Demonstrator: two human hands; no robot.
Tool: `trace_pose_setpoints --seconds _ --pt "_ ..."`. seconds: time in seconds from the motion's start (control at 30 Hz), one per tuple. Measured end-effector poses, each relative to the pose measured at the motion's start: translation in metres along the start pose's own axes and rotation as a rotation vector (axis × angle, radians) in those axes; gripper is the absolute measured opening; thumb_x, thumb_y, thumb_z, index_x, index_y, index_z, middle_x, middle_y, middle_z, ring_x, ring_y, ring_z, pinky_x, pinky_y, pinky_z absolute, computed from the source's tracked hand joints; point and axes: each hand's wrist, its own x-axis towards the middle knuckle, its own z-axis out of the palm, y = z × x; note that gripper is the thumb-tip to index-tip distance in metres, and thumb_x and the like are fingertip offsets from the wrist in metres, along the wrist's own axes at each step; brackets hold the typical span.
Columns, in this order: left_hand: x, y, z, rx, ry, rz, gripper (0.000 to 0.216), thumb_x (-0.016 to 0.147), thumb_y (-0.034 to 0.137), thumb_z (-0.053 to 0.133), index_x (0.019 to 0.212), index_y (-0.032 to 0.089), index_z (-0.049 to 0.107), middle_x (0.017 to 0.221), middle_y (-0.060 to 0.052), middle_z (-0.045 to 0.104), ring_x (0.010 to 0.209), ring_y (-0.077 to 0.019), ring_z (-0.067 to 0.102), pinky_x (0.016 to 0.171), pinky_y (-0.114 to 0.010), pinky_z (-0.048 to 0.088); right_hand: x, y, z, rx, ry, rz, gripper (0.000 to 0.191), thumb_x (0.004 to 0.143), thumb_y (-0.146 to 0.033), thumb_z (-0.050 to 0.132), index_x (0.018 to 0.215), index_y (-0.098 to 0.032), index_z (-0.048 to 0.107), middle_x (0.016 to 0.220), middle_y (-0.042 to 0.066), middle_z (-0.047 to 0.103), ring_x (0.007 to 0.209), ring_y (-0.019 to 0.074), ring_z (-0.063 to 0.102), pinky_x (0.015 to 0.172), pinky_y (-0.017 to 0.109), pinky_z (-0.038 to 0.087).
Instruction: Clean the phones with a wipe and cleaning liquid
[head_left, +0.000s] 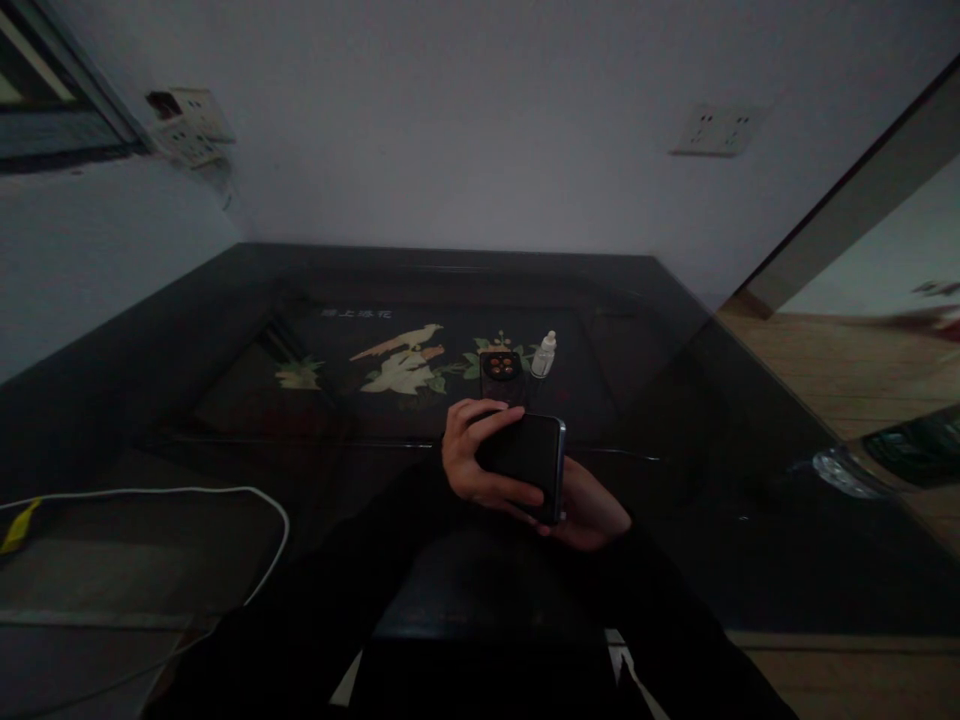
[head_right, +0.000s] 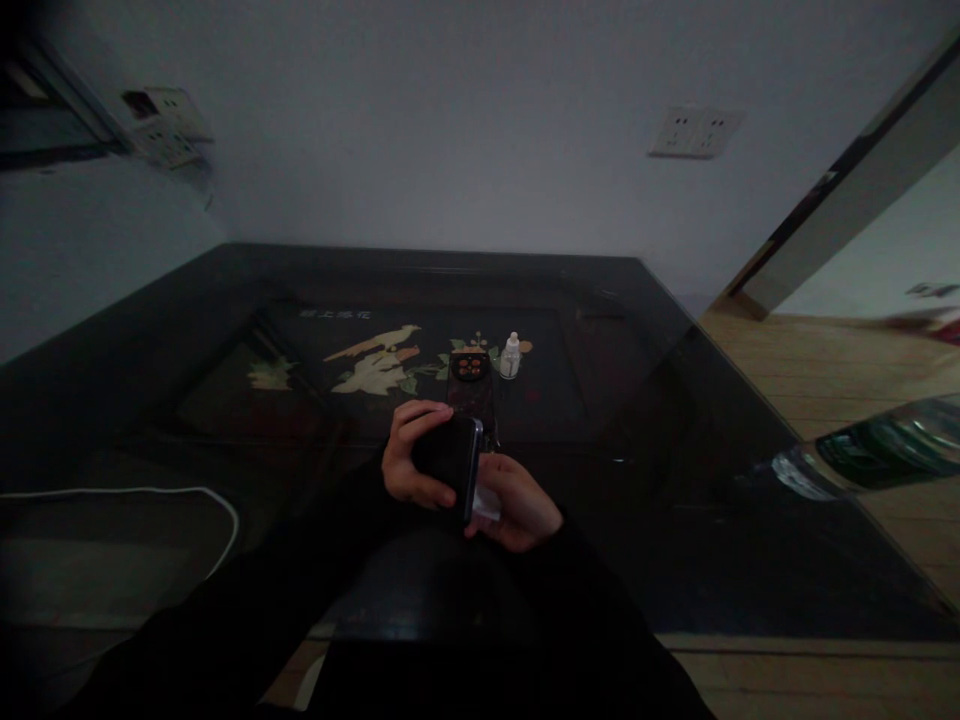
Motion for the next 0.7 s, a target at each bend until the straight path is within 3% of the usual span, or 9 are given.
trace_pose_setpoints --seconds 0.07,0.13,0.23,0.3,0.33,0.4,0.5,0.63,0.7 --pt "-0.003 -0.007 0.002 -0.075 -0.048 -0.033 0.053 0.017 0.048 0.082 0.065 0.03 0.068 0.112 -0.003 0.056 0.107 -0.0324 0.042 0.096 -0.048 0.026 -0.004 -0.011 0.001 0.072 -0.102 0.171 0.026 0.075 -0.041 0.061 0.072 -0.014 0.061 0.05 0.0 0.058 0.035 0.009 0.049 0.029 0.018 0.038" --pt "-0.007 -0.01 0.007 -0.269 -0.075 -0.152 0.079 0.023 0.052 0.08 0.097 0.03 0.065 0.121 -0.007 0.05 0.109 -0.0331 0.044 0.091 -0.048 0.033 -0.004 -0.023 -0.002 0.098 -0.044 0.151 0.028 0.076 -0.042 0.059 0.072 -0.015 0.06 0.053 0.001 0.059 0.039 0.009 0.051 0.033 0.018 0.041" --pt "-0.014 -0.003 0.019 -0.702 -0.104 -0.433 0.099 0.05 0.063 0.067 0.135 0.029 0.027 0.107 -0.01 0.057 0.087 -0.0258 0.057 0.072 -0.04 0.046 0.005 -0.038 -0.012 -0.108 0.357 -0.279 0.023 0.079 -0.038 0.057 0.079 -0.016 0.063 0.067 0.003 0.065 0.056 0.0128 0.06 0.05 0.024 0.051" --pt "-0.016 0.006 0.025 -0.908 -0.037 -0.552 0.088 0.062 0.069 0.053 0.135 0.03 0.023 0.107 -0.01 0.057 0.082 -0.024 0.059 0.061 -0.035 0.048 0.014 -0.042 -0.019 -0.441 0.536 -0.571 0.018 0.081 -0.032 0.055 0.085 -0.018 0.065 0.083 0.005 0.068 0.075 0.0166 0.064 0.069 0.032 0.053" --pt "-0.016 0.01 0.026 -0.985 -0.042 -0.606 0.085 0.063 0.07 0.052 0.134 0.032 0.025 0.115 -0.009 0.054 0.086 -0.0255 0.059 0.059 -0.036 0.05 0.019 -0.043 -0.021 -0.638 0.544 -0.687 0.017 0.082 -0.028 0.054 0.089 -0.019 0.066 0.091 0.005 0.068 0.085 0.0179 0.064 0.078 0.036 0.052" --pt "-0.014 0.015 0.027 -1.085 -0.069 -0.678 0.082 0.061 0.071 0.053 0.13 0.031 0.033 0.129 -0.009 0.044 0.092 -0.0287 0.057 0.057 -0.037 0.051 0.027 -0.041 -0.021 -0.982 0.419 -0.848 0.02 0.085 -0.021 0.05 0.099 -0.02 0.065 0.108 0.007 0.064 0.105 0.0187 0.057 0.093 0.04 0.044" --pt "-0.011 0.014 0.029 -1.183 -0.062 -0.746 0.083 0.063 0.072 0.049 0.132 0.029 0.031 0.135 -0.009 0.04 0.1 -0.0317 0.055 0.059 -0.038 0.052 0.035 -0.034 -0.014 -1.272 0.169 -0.964 0.03 0.087 -0.015 0.045 0.115 -0.018 0.056 0.122 0.009 0.056 0.121 0.0181 0.045 0.103 0.045 0.033" --pt "-0.008 0.003 0.033 -1.231 0.172 -0.748 0.082 0.069 0.068 0.047 0.134 0.02 0.033 0.132 -0.006 0.045 0.125 -0.0235 0.037 0.092 -0.029 0.043 0.037 -0.027 -0.004 -1.5 -0.031 -1.011 0.034 0.088 -0.016 0.045 0.122 -0.019 0.05 0.126 0.008 0.053 0.124 0.0196 0.04 0.107 0.055 0.019" --pt "-0.008 0.0 0.032 -1.238 0.222 -0.773 0.078 0.071 0.068 0.044 0.133 0.021 0.035 0.13 -0.005 0.046 0.127 -0.0212 0.034 0.097 -0.028 0.038 0.034 -0.024 -0.007 -1.551 -0.091 -1.028 0.034 0.088 -0.016 0.045 0.122 -0.019 0.049 0.127 0.007 0.052 0.125 0.0194 0.039 0.107 0.055 0.018"
